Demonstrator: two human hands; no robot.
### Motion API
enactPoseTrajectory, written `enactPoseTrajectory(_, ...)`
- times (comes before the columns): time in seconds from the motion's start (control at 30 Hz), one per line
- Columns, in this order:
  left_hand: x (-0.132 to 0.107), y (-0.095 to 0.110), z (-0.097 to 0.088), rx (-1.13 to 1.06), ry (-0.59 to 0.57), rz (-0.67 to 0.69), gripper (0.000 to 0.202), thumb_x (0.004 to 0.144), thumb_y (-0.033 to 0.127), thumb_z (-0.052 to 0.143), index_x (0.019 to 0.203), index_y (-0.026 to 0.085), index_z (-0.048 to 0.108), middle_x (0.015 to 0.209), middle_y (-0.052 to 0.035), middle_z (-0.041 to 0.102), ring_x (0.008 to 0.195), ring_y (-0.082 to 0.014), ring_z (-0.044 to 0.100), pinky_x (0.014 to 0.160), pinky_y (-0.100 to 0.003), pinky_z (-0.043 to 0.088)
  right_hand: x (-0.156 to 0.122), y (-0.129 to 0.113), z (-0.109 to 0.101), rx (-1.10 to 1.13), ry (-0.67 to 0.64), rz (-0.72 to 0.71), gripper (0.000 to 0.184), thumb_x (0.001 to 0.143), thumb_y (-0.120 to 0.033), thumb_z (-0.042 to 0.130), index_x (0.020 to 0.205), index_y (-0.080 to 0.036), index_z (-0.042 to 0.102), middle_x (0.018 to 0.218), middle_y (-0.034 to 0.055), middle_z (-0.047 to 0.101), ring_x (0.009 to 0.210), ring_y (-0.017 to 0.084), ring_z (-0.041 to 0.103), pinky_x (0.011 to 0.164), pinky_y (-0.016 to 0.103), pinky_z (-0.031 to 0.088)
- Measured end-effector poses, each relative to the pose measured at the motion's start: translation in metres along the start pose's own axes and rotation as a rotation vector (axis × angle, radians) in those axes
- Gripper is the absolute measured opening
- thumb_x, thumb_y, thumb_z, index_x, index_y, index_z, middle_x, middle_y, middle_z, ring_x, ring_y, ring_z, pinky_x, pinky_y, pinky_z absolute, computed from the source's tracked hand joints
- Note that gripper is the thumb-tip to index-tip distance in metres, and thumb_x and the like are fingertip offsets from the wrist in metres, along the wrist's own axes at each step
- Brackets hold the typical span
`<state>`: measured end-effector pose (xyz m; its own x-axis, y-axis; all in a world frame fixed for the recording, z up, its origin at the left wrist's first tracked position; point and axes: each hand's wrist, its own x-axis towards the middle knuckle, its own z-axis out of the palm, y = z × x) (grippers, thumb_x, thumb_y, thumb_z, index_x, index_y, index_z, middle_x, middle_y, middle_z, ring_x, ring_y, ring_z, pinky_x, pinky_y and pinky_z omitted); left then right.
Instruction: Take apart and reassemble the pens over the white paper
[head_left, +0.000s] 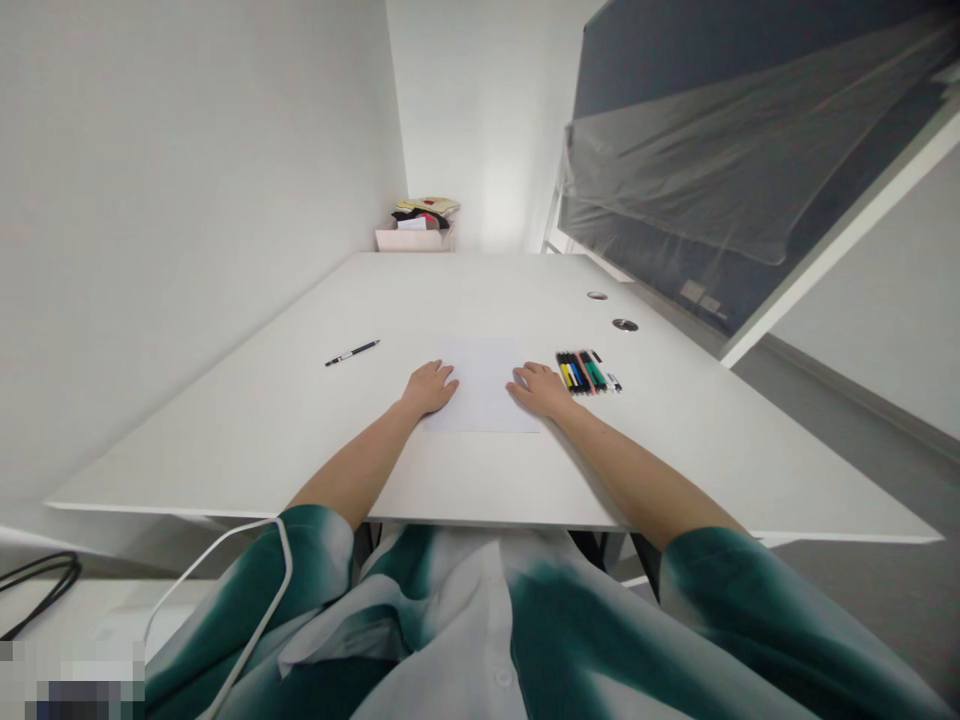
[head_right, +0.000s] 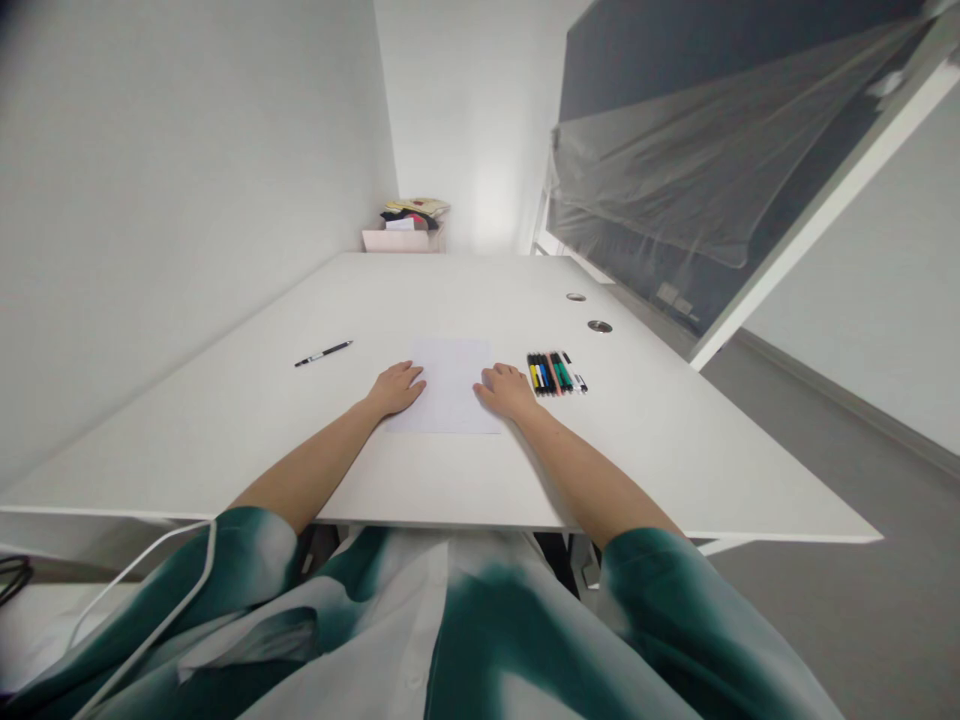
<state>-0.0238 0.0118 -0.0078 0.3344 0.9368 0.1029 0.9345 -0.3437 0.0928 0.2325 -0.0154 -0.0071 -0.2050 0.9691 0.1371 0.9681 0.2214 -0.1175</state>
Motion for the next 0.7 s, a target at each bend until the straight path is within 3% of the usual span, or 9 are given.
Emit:
enactPoseTrajectory(0.33, 0.004, -0.009, -0.001, -0.101, 0.016, -0.06, 0.052, 0.095, 0.045, 0.038, 0.136, 0.018, 0.052, 0.148, -0.0132, 0.046, 0.137, -0.0253, 0.042, 0.112, -0.039, 0.034, 0.001, 0.002, 0.003, 0.01, -0.002, 0.003, 0.046, 0.095, -0.047, 0.04, 0.129, -0.022, 0.058, 0.138, 0.0138, 0.053, 0.126, 0.031, 0.048, 0.101, 0.044, 0.039)
enactPoseTrajectory(0.5, 0.005, -0.041, -0.008, -0.128, 0.085, -0.262, 0.051, 0.092, 0.045, 0.042, 0.136, 0.02, 0.052, 0.146, -0.0115, 0.049, 0.133, -0.0277, 0.046, 0.109, -0.042, 0.038, 0.0, 0.001, 0.002, 0.009, 0.001, -0.002, 0.047, 0.094, -0.047, 0.04, 0.129, -0.022, 0.058, 0.138, 0.0142, 0.053, 0.125, 0.032, 0.048, 0.1, 0.045, 0.039)
enactPoseTrajectory(0.7, -0.001, -0.087, -0.019, -0.068, 0.114, -0.506, 0.056, 0.088, 0.045, 0.047, 0.138, 0.019, 0.049, 0.147, -0.0153, 0.047, 0.135, -0.0338, 0.042, 0.109, -0.048, 0.037, -0.002, -0.001, 0.0, 0.025, 0.003, 0.006, 0.046, 0.094, -0.047, 0.041, 0.127, -0.021, 0.06, 0.138, 0.0148, 0.053, 0.124, 0.034, 0.048, 0.099, 0.047, 0.04)
